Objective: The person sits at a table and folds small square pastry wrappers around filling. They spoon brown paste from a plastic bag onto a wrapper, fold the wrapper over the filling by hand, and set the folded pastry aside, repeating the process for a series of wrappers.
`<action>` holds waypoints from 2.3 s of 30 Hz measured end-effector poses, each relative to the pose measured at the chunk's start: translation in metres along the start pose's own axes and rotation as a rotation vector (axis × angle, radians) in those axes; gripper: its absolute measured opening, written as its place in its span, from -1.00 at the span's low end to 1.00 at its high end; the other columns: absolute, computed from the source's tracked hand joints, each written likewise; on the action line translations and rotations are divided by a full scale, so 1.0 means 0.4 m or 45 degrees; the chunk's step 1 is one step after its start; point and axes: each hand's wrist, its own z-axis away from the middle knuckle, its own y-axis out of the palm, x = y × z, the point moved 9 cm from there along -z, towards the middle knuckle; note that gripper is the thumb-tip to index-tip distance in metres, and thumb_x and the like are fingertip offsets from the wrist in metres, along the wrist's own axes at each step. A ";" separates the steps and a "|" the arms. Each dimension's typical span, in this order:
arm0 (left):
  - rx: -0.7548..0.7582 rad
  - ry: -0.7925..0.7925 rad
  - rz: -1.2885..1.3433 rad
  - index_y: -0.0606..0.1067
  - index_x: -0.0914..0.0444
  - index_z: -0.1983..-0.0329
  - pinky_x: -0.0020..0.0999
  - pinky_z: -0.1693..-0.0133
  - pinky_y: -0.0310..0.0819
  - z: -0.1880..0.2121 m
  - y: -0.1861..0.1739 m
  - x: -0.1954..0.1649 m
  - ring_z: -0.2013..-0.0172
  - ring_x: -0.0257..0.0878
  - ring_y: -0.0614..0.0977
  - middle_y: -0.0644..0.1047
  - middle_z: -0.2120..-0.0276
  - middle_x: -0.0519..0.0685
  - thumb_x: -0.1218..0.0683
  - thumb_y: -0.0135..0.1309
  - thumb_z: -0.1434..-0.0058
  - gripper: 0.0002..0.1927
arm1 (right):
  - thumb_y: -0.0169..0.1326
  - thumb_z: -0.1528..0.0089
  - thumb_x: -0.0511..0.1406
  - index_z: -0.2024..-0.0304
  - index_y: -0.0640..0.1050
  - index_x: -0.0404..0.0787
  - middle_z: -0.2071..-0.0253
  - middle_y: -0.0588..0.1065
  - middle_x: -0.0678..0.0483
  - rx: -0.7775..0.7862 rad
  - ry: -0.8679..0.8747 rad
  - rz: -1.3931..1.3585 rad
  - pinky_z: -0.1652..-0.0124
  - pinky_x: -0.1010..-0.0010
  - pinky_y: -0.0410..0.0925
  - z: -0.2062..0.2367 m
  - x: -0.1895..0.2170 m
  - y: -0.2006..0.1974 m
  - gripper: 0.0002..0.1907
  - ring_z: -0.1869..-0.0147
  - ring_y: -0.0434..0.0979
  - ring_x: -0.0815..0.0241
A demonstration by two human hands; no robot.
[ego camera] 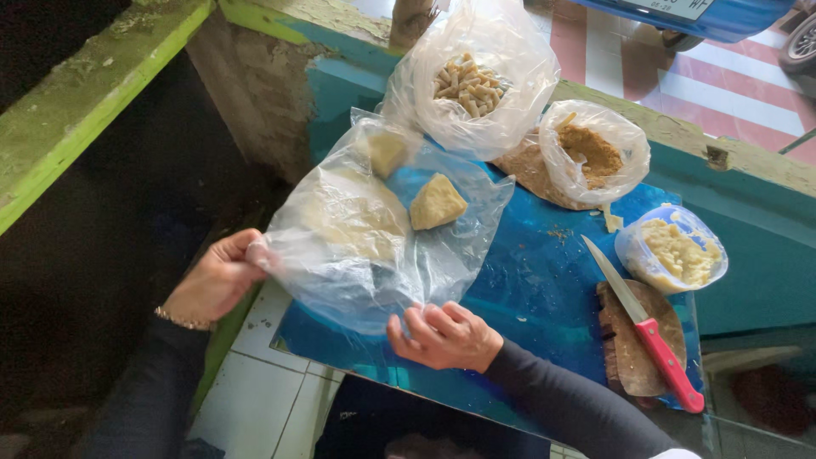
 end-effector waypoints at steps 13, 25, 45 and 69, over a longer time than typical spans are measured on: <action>-1.101 0.386 -0.198 0.46 0.20 0.16 -0.34 0.20 0.35 0.039 -0.172 -0.049 0.30 -0.28 0.46 0.46 0.25 -0.09 0.28 -0.07 -0.33 -0.86 | 0.05 -0.07 -0.17 0.07 0.62 -0.26 -0.13 0.46 0.04 0.496 -0.310 0.132 0.01 0.42 0.30 0.033 0.117 0.063 -0.56 -0.18 0.38 0.15; -0.925 0.490 -0.175 0.20 0.28 -0.40 -0.38 0.14 0.52 0.065 -0.073 0.094 0.10 -0.25 0.58 0.50 -0.01 0.06 0.37 0.10 -0.11 -0.25 | -0.05 -0.31 0.17 -0.52 0.16 -0.20 -0.56 0.14 -0.11 0.628 0.388 -1.014 -0.40 -0.17 -0.03 0.025 0.024 0.151 -0.10 -0.63 0.04 -0.11; 0.061 0.805 -2.301 0.27 0.09 -0.41 0.47 -0.22 -0.06 -0.138 0.510 0.027 -0.38 0.15 0.21 0.26 -0.39 0.16 -0.17 0.16 -0.14 -0.23 | 0.30 -0.27 -0.23 0.18 0.63 -0.11 0.12 0.63 0.08 0.265 0.825 -1.230 0.03 0.24 0.53 0.142 -0.158 0.137 -0.86 0.05 0.66 0.05; -0.252 0.169 -1.354 0.46 0.38 0.19 -0.27 0.22 0.52 -0.566 0.368 0.100 0.26 -0.19 0.64 0.60 0.29 0.12 -0.23 0.37 0.07 -0.34 | 0.31 -0.18 -0.12 -0.23 0.47 -0.13 0.03 0.54 -0.04 0.351 1.600 -0.791 0.08 0.23 0.46 0.219 -0.370 0.330 -0.39 0.06 0.61 -0.02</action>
